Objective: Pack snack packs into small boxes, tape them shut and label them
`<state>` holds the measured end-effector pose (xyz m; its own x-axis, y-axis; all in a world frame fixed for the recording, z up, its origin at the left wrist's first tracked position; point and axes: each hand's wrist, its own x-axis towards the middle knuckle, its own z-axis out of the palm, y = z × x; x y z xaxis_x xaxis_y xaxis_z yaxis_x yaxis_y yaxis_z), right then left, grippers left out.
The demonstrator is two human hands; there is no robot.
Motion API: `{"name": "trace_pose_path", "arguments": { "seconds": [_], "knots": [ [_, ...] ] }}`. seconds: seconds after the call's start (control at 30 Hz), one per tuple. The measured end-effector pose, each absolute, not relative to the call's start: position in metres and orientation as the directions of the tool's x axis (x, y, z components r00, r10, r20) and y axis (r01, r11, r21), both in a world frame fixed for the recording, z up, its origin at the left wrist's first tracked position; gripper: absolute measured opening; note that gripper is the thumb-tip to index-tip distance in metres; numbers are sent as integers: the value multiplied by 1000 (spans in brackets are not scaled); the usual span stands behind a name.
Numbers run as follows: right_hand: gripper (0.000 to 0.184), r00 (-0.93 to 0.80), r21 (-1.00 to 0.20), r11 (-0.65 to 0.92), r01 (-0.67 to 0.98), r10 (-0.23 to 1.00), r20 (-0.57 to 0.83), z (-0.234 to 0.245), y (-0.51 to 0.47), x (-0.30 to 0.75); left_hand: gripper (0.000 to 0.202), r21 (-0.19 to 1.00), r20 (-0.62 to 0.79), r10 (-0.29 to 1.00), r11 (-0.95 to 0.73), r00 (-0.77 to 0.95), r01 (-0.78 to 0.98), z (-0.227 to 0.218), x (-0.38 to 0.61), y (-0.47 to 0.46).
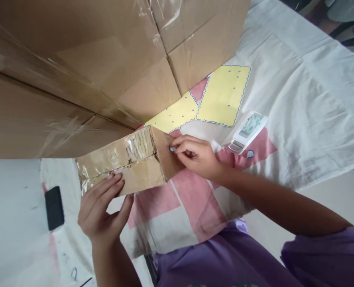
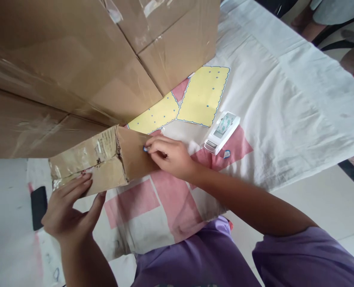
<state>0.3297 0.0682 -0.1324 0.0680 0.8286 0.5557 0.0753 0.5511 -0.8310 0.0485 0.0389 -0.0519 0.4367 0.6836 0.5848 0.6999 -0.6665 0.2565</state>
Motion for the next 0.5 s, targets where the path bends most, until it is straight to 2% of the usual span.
{"name": "trace_pose_path", "arguments": {
  "seconds": [0.23, 0.37, 0.5],
  "knots": [
    [18, 60, -648, 733, 204, 652, 756, -131, 66, 326, 70, 296, 633, 657, -694, 409, 657, -52, 45, 46],
    [16, 51, -581, 747, 322, 600, 799, -130, 65, 326, 66, 306, 623, 656, -706, 426, 638, -51, 42, 48],
    [19, -6, -545, 752, 370, 589, 808, -130, 64, 329, 59, 330, 608, 662, -713, 439, 618, -50, 38, 48]
  ]
}}
